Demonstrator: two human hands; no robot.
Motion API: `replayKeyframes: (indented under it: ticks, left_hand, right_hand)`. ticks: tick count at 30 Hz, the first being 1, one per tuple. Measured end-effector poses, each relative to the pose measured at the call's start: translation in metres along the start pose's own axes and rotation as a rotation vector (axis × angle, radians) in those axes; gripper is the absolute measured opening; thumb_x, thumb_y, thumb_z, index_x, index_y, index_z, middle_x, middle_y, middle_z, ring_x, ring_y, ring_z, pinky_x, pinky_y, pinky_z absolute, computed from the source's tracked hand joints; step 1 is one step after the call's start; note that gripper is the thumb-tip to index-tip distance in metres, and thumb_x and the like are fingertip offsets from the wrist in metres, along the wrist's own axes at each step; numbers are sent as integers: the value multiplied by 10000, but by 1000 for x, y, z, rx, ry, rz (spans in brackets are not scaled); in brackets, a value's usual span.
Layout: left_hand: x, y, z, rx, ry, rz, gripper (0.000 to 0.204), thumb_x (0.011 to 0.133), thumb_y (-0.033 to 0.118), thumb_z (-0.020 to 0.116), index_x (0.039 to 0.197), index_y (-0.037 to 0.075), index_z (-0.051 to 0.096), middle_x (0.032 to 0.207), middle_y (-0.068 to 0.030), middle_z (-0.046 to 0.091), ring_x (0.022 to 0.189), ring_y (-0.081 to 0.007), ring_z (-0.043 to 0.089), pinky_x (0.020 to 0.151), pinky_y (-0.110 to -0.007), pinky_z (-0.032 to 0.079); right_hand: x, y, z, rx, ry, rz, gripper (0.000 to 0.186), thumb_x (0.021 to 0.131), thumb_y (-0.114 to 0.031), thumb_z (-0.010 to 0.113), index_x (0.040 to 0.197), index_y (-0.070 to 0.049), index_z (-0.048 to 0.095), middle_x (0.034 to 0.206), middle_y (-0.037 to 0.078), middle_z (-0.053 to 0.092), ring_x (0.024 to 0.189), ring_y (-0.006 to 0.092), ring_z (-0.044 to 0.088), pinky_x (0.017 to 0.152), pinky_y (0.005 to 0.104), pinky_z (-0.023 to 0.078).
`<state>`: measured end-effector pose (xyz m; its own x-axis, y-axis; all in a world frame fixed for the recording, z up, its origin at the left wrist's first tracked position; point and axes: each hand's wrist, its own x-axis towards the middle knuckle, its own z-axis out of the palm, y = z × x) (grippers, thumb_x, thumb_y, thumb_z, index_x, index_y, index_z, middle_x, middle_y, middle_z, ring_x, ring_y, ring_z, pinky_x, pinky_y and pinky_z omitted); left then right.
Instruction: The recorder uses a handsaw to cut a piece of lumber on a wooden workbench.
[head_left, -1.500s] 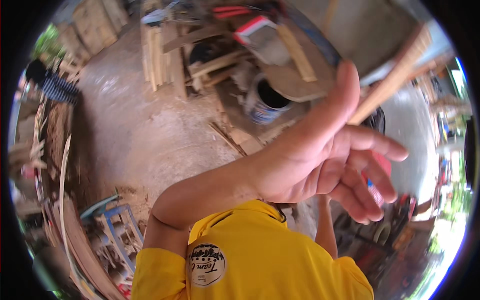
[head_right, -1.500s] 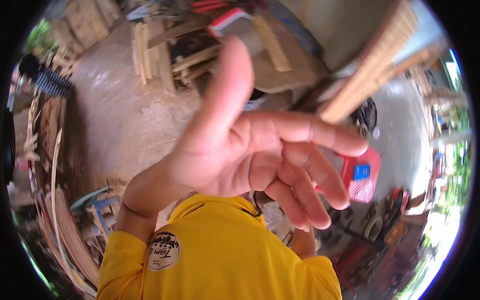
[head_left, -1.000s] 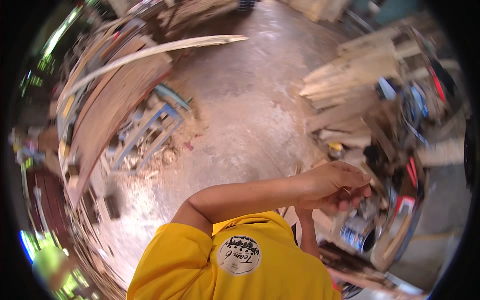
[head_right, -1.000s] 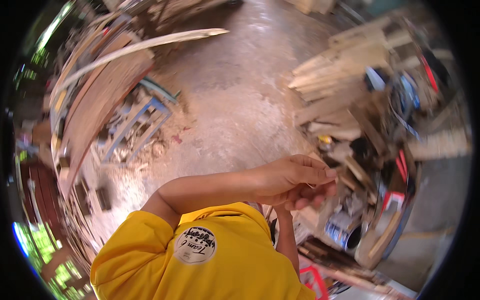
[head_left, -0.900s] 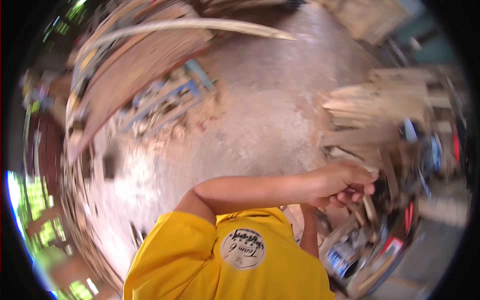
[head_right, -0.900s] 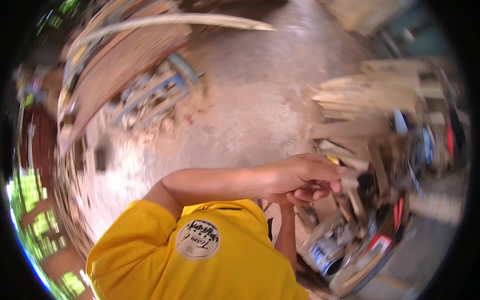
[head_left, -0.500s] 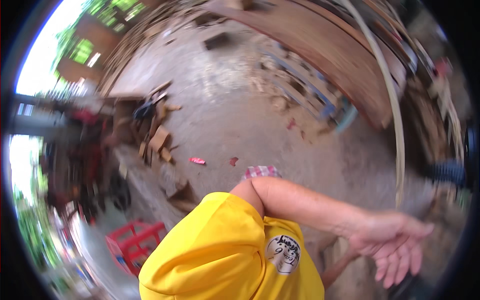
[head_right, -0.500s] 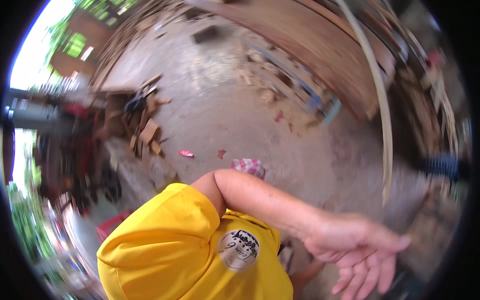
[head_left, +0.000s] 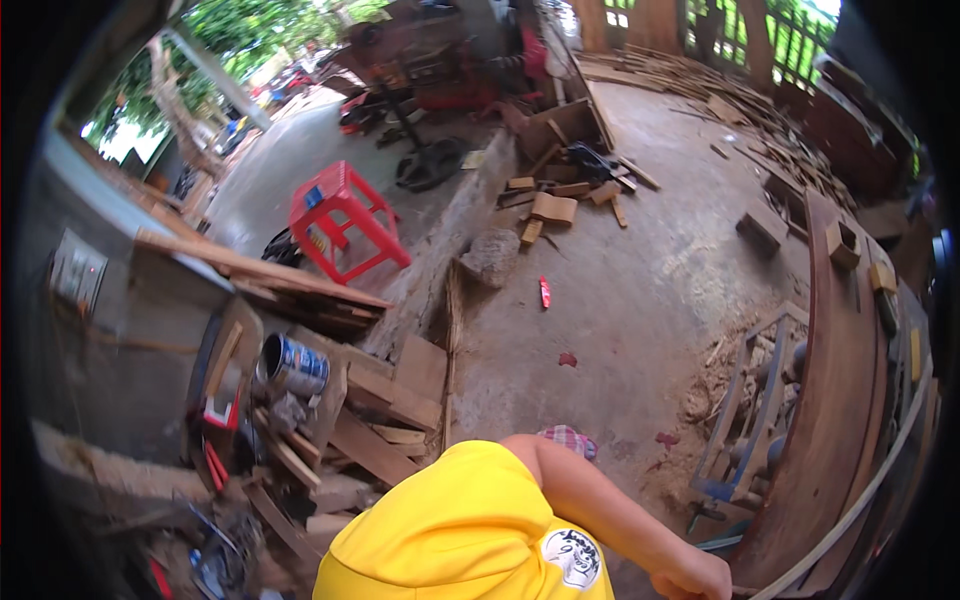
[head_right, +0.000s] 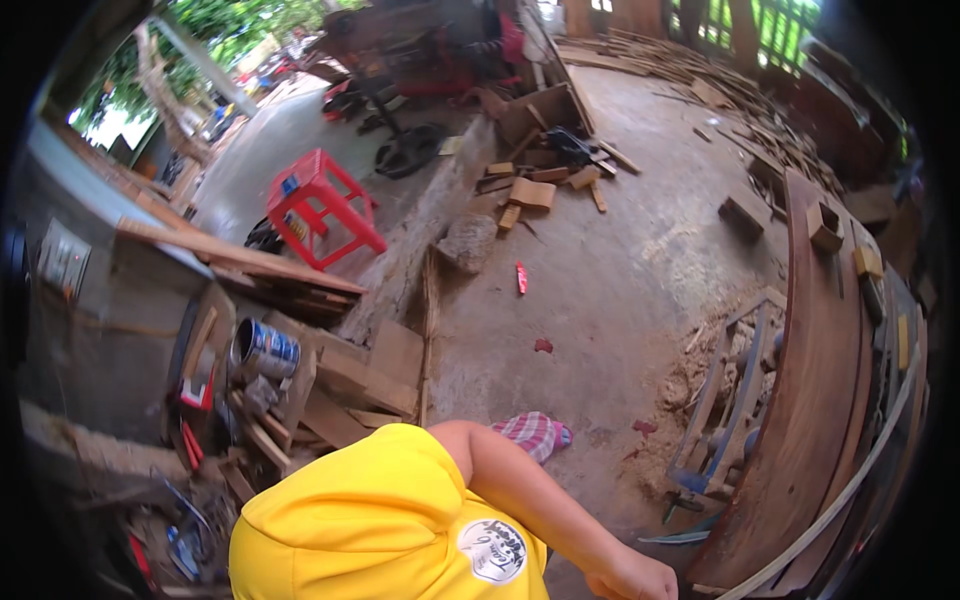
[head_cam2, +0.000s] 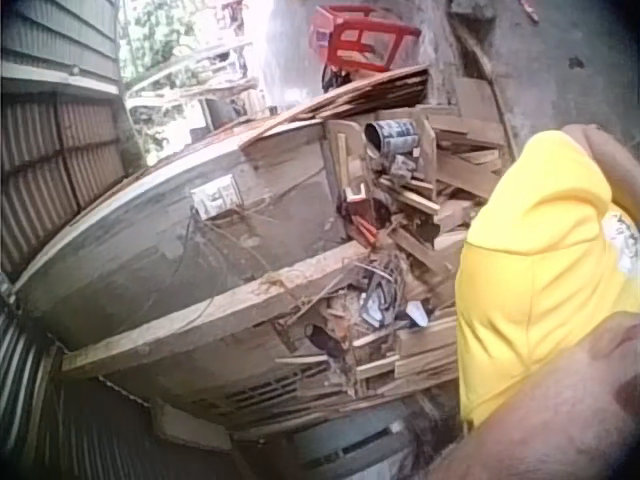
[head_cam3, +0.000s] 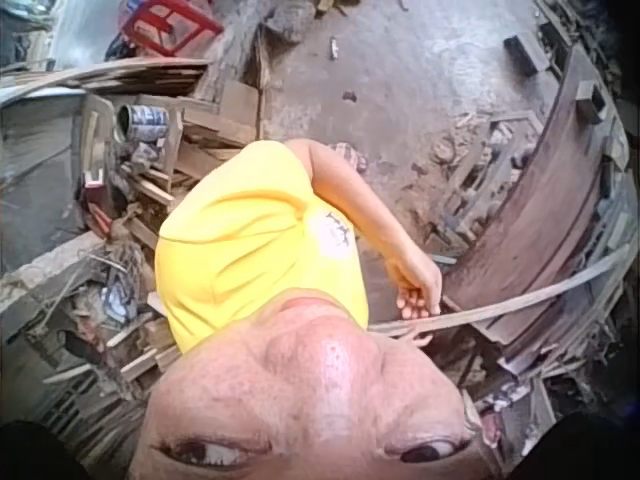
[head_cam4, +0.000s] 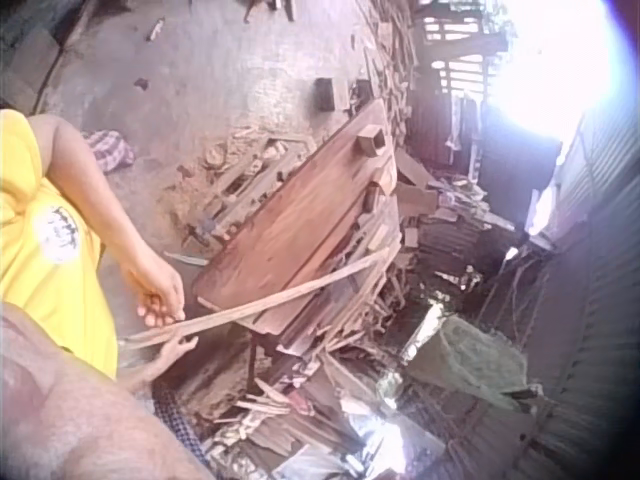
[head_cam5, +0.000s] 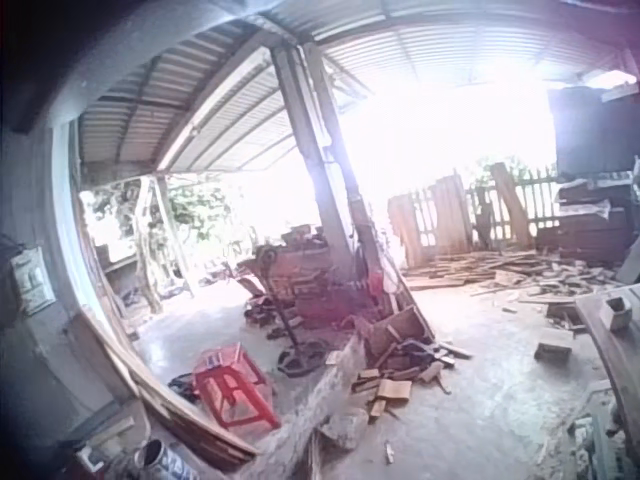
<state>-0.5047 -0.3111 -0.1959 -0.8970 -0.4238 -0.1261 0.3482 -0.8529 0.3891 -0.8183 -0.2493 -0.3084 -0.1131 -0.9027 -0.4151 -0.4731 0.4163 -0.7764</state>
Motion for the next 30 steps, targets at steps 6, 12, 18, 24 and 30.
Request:
replayKeyframes:
  ticks: [6,12,18,24,30]
  left_hand:
    - [54,-66,27,-194,395,213,228,928,178,603,762,23,624,594,-37,564,471,-132,553,463,-247,448]
    - [103,-174,9,23,508,284,336,908,168,603,593,79,526,522,20,403,429,-94,362,443,-252,323]
    - [145,-276,-12,793,843,222,600,808,357,692,1238,11,457,1103,-185,580,1036,-295,572,870,-385,473]
    - [144,-330,6,787,1113,653,718,822,239,657,1423,65,305,1147,-215,584,1059,-303,589,886,-393,476]
    - [123,-325,-19,607,1333,803,336,898,226,609,1181,52,560,872,-39,587,720,-110,551,608,-304,496]
  right_hand:
    - [27,7,-72,32,-21,29,738,915,-317,670,1446,14,279,1409,206,414,1237,298,466,1006,424,436]
    - [41,19,-70,175,-219,-170,688,925,-229,662,1419,74,289,1398,223,422,1232,301,469,1032,418,412]
    - [86,75,-62,280,-127,-139,825,893,-309,695,1459,57,220,1439,230,385,1266,313,442,1064,409,380]
    - [83,72,-30,369,-159,-150,750,942,-413,582,1432,55,262,1387,222,425,1191,311,519,979,432,458]
    - [83,58,-8,583,-412,-229,364,929,-212,630,1169,-70,396,1034,126,562,885,218,600,677,399,566]
